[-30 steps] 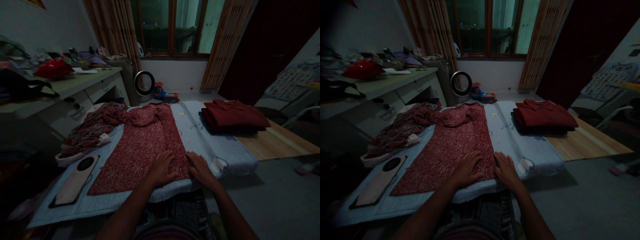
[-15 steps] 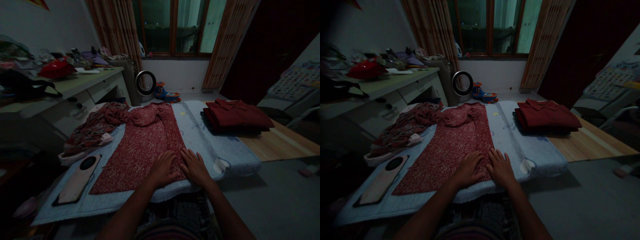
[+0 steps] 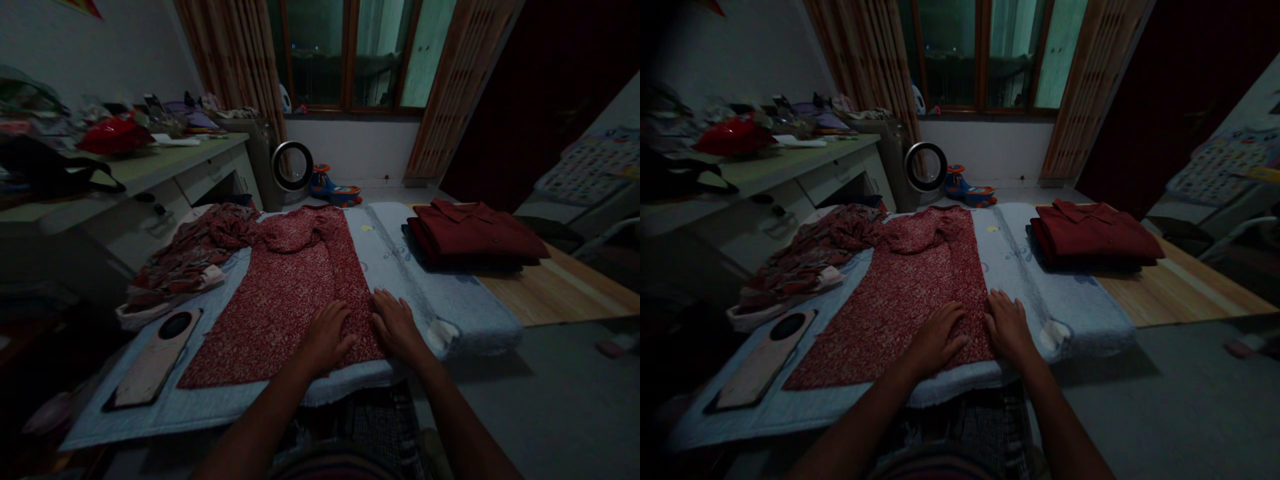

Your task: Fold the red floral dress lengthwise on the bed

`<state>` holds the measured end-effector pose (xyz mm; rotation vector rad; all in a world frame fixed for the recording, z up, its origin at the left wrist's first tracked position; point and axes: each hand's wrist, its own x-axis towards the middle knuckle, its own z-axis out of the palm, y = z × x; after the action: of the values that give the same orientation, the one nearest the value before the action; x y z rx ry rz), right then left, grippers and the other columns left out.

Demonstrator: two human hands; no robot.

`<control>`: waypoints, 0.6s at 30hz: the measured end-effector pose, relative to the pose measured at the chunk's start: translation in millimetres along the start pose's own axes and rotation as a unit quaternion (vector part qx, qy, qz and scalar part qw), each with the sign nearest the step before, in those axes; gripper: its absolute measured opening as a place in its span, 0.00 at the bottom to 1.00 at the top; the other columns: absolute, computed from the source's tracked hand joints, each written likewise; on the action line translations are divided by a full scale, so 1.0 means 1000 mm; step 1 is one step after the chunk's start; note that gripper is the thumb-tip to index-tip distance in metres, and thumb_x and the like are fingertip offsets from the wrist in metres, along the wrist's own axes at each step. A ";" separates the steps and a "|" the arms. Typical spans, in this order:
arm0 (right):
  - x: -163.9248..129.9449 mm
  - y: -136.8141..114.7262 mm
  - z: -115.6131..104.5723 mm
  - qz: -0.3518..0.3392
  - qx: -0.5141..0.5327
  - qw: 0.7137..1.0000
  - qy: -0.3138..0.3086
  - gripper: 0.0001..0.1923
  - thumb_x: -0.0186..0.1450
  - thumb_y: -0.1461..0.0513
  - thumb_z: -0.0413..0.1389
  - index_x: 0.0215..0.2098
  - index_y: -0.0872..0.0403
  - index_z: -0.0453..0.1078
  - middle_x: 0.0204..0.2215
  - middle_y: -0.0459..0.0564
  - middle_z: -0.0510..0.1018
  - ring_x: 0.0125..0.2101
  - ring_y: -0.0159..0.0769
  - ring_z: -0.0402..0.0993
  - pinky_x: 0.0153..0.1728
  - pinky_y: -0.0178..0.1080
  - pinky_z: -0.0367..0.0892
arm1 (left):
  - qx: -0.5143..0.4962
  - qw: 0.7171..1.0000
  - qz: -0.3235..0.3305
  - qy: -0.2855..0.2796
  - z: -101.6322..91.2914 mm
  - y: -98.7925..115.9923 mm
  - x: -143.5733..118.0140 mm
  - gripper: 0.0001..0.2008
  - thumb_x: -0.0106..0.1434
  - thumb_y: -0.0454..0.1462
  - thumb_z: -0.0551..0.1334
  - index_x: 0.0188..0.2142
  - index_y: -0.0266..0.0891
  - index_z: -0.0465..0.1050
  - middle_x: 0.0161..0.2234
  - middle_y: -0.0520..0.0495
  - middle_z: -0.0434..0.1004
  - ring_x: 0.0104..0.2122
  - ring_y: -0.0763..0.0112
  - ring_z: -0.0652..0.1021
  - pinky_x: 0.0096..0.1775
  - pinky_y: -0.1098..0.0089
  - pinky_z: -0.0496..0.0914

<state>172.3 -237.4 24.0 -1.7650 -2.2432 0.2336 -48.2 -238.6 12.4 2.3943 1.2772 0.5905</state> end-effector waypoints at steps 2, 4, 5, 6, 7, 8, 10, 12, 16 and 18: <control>0.009 -0.006 0.000 -0.039 0.011 0.999 -0.003 0.27 0.71 0.62 0.42 0.68 0.52 0.55 0.68 0.55 0.58 0.69 0.43 0.49 0.66 0.58 0.45 | 0.003 1.000 -0.011 0.020 0.002 -0.001 0.000 0.24 0.67 0.41 0.60 0.61 0.38 0.63 0.65 0.37 0.61 0.66 0.55 0.61 0.65 0.49 0.58; 0.015 -0.011 0.002 -0.069 0.020 0.997 -0.021 0.28 0.71 0.62 0.42 0.69 0.51 0.54 0.69 0.54 0.58 0.69 0.41 0.48 0.66 0.57 0.45 | 0.009 0.999 -0.011 0.030 0.003 -0.001 -0.001 0.24 0.66 0.40 0.61 0.60 0.39 0.64 0.65 0.38 0.63 0.66 0.55 0.61 0.65 0.48 0.58; 0.017 -0.014 0.004 -0.079 0.021 0.996 -0.033 0.28 0.71 0.62 0.42 0.69 0.51 0.54 0.69 0.54 0.58 0.69 0.41 0.49 0.66 0.57 0.46 | 0.012 0.999 -0.009 0.029 0.002 0.000 -0.001 0.23 0.65 0.39 0.61 0.60 0.40 0.65 0.64 0.39 0.64 0.66 0.54 0.62 0.65 0.48 0.58; 0.018 -0.015 0.005 -0.084 0.018 0.995 -0.042 0.28 0.71 0.62 0.42 0.69 0.51 0.54 0.69 0.54 0.58 0.69 0.41 0.49 0.66 0.57 0.46 | 0.013 1.000 -0.008 0.026 0.002 0.000 -0.001 0.23 0.65 0.38 0.61 0.59 0.40 0.65 0.63 0.39 0.65 0.65 0.54 0.63 0.65 0.48 0.58; 0.018 -0.017 0.007 -0.086 0.014 0.995 -0.049 0.28 0.71 0.62 0.42 0.69 0.51 0.55 0.69 0.54 0.58 0.69 0.41 0.50 0.65 0.57 0.46 | 0.015 1.000 -0.008 0.022 0.001 0.001 -0.001 0.23 0.64 0.37 0.62 0.59 0.40 0.66 0.63 0.39 0.66 0.65 0.54 0.64 0.65 0.48 0.58; 0.018 -0.017 0.009 -0.086 0.010 0.995 -0.052 0.28 0.71 0.62 0.43 0.68 0.52 0.56 0.69 0.54 0.58 0.68 0.42 0.50 0.66 0.57 0.45 | 0.016 1.000 -0.010 0.019 0.001 0.001 -0.001 0.23 0.64 0.37 0.62 0.58 0.39 0.66 0.62 0.39 0.66 0.64 0.54 0.64 0.65 0.48 0.58; 0.018 -0.017 0.012 -0.083 0.002 0.995 -0.050 0.27 0.71 0.61 0.43 0.68 0.52 0.56 0.69 0.53 0.57 0.69 0.42 0.49 0.66 0.56 0.45 | 0.017 1.000 -0.012 0.018 0.000 0.002 0.000 0.23 0.64 0.37 0.63 0.58 0.39 0.66 0.62 0.39 0.67 0.64 0.55 0.64 0.65 0.49 0.58; 0.017 -0.015 0.014 -0.077 -0.001 0.996 -0.042 0.28 0.71 0.61 0.44 0.68 0.51 0.56 0.69 0.53 0.57 0.68 0.42 0.49 0.66 0.56 0.45 | 0.016 1.000 -0.011 0.022 0.000 0.002 0.000 0.23 0.64 0.38 0.63 0.58 0.39 0.66 0.62 0.40 0.67 0.64 0.55 0.65 0.65 0.49 0.59; 0.017 -0.010 0.015 -0.052 -0.008 0.998 -0.034 0.28 0.71 0.57 0.46 0.68 0.50 0.56 0.69 0.53 0.56 0.68 0.43 0.50 0.66 0.56 0.46 | 0.013 1.000 -0.010 0.021 -0.001 0.002 0.000 0.23 0.64 0.38 0.63 0.58 0.40 0.67 0.62 0.40 0.66 0.63 0.55 0.65 0.65 0.49 0.59; 0.019 -0.006 0.013 -0.037 -0.013 0.999 -0.036 0.28 0.71 0.56 0.46 0.68 0.51 0.56 0.69 0.54 0.57 0.68 0.44 0.51 0.65 0.57 0.47 | 0.013 1.000 -0.009 0.020 -0.001 0.002 0.000 0.23 0.64 0.38 0.62 0.58 0.40 0.66 0.62 0.40 0.67 0.64 0.55 0.65 0.65 0.49 0.59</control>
<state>158.3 -219.8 15.7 -1.7083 -2.3674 0.2581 -47.1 -240.1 14.2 2.4017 1.3292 0.6220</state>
